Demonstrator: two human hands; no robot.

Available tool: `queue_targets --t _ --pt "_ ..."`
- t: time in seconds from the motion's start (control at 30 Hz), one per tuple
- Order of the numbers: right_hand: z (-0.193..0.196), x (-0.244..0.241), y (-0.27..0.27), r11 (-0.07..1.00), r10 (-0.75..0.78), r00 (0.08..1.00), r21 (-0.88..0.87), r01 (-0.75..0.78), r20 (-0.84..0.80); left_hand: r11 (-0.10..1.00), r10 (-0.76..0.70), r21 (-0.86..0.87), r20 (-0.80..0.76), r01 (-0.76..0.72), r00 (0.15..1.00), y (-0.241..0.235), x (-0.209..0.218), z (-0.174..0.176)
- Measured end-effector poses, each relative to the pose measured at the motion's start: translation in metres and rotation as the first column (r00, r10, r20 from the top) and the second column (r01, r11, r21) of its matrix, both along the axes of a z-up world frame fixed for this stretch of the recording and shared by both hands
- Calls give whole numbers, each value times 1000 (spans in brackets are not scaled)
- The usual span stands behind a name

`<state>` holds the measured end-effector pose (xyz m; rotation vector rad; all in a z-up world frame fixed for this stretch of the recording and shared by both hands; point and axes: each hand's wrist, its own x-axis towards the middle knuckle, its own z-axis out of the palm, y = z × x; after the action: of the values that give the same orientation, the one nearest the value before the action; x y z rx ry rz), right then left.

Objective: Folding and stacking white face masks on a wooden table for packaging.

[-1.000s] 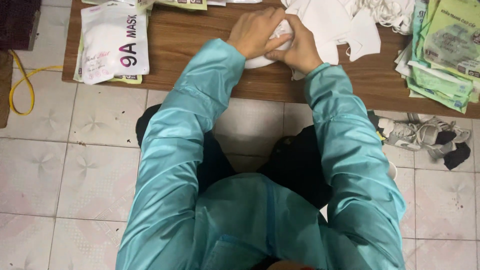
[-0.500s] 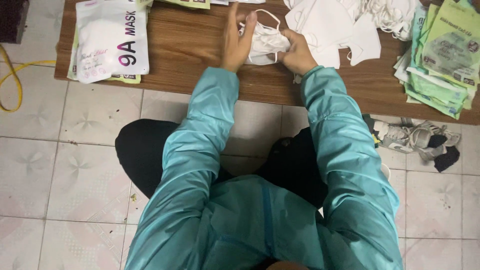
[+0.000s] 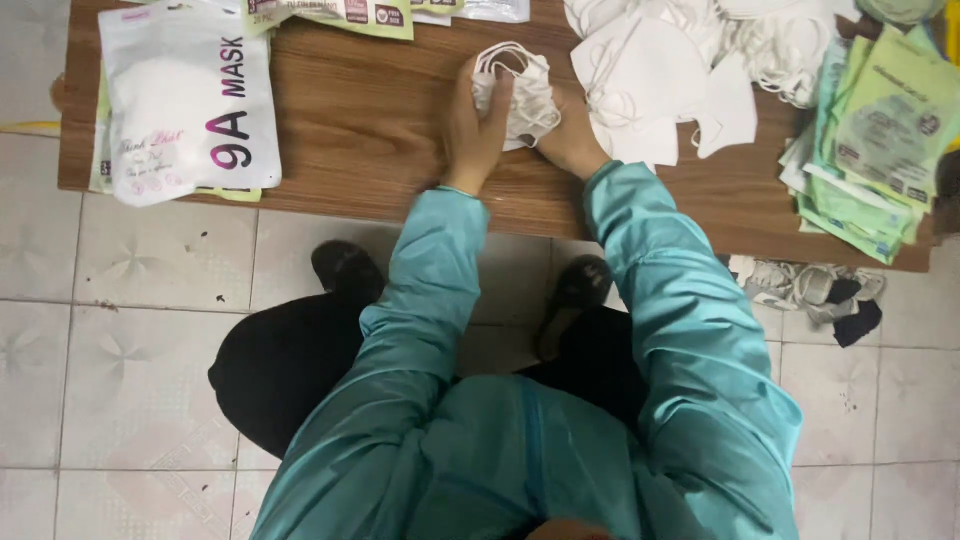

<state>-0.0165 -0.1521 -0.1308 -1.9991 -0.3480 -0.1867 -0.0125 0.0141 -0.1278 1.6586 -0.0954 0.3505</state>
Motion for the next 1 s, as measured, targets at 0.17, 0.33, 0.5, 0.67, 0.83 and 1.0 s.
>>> queue_targets --t 0.17,0.33,0.5,0.67,0.83,1.0 --pt "15 10 -10 987 59 995 -151 -47 81 1000 15 -17 126 -13 992 -2 -8 39" --pt "35 14 -10 995 97 986 25 -101 137 991 116 20 358 -132 926 -15 9 34" --pt "-22 39 -37 944 59 990 -330 -13 132 982 -58 -175 105 76 993 -17 11 26" --pt "25 32 -32 983 186 979 5 -186 -89 908 -331 -290 -55 302 942 12 28 15" --pt "51 11 -42 980 199 946 83 -183 -256 785 -620 -256 -333 564 710 30 17 42" --pt "82 -20 -57 980 -38 962 -197 -16 -272 723 -637 -377 -38 579 770 -16 14 -5"
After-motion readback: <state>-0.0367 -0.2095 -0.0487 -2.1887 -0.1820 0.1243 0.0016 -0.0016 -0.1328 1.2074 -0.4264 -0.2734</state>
